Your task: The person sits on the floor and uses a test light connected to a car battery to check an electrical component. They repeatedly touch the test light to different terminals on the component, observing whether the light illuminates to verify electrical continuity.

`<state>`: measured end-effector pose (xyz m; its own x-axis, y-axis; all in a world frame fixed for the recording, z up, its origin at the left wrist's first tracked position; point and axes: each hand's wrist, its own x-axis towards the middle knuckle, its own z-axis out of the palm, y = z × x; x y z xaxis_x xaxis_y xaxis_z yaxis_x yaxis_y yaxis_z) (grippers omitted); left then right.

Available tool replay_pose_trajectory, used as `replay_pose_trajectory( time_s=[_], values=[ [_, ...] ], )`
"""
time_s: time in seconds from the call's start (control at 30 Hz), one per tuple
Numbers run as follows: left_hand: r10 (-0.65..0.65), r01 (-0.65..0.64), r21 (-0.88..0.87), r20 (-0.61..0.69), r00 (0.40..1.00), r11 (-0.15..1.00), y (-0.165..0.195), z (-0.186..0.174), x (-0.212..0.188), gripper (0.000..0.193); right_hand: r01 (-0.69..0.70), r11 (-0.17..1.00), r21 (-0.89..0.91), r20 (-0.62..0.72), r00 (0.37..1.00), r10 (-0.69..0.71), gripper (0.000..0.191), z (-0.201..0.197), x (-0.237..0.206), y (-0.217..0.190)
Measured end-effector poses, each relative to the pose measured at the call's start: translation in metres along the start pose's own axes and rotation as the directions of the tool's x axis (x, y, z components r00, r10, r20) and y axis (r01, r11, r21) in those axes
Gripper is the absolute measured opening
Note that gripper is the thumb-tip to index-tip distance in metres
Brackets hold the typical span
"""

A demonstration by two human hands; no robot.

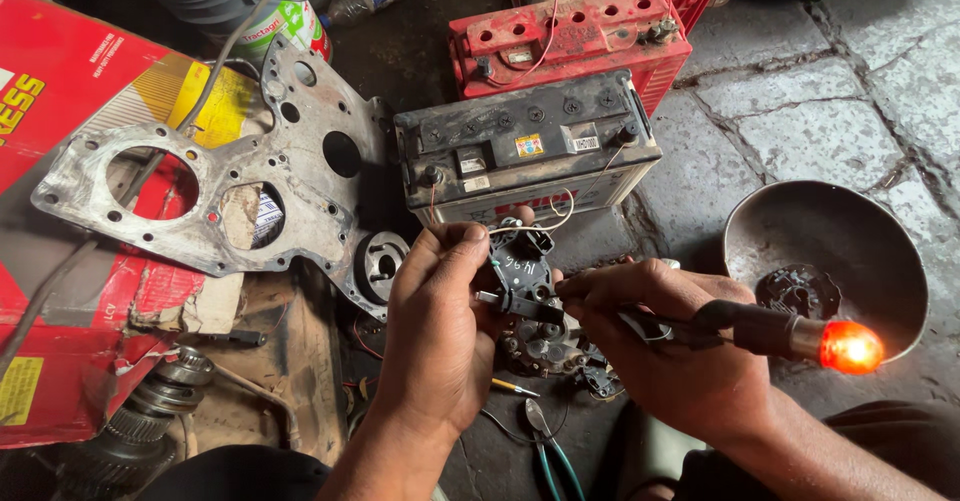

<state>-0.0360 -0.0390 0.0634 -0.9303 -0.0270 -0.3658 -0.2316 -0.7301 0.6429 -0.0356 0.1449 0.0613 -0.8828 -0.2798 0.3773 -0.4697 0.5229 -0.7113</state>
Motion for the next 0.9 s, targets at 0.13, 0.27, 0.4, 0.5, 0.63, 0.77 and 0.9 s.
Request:
replay_pose_trajectory(
  time_s=[0.13,0.27,0.4,0.5,0.63,0.77,0.9],
  values=[
    [0.017,-0.017,0.004,0.000,1.000,1.000,0.0007,-0.0002,-0.0005,0.013,-0.059,0.998,-0.019,0.004,0.998,0.059,0.011,0.0003,0.0002,0.0013],
    [0.022,-0.022,0.009,0.004,1.000,1.000,-0.0002,0.0007,0.0001,0.014,-0.078,0.997,0.012,-0.017,0.997,0.079,0.011,0.0005,-0.0010,0.0020],
    [-0.020,0.020,0.028,0.004,1.000,0.999,-0.0006,0.0018,0.0000,0.014,-0.056,0.998,0.010,-0.010,0.998,0.056,0.011,0.0004,-0.0010,0.0027],
    [-0.036,0.036,0.032,-0.008,0.999,0.999,-0.0010,0.0028,-0.0003,0.013,0.000,1.000,-0.013,0.002,1.000,0.000,0.011,0.0006,-0.0004,0.0028],
    [-0.024,0.024,0.025,0.003,1.000,0.999,-0.0006,0.0026,-0.0006,0.014,0.004,0.998,0.061,0.032,0.999,-0.006,0.012,0.0011,-0.0002,0.0020],
    [-0.012,0.011,0.008,0.033,0.999,1.000,0.0007,0.0011,-0.0008,0.012,-0.002,0.998,0.067,0.046,0.999,-0.001,0.012,-0.0015,0.0007,0.0024],
    [0.003,-0.003,0.000,0.014,1.000,1.000,0.0008,0.0013,-0.0002,0.013,-0.025,0.999,0.025,0.020,1.000,0.024,0.012,-0.0026,0.0016,0.0032]
  ],
)
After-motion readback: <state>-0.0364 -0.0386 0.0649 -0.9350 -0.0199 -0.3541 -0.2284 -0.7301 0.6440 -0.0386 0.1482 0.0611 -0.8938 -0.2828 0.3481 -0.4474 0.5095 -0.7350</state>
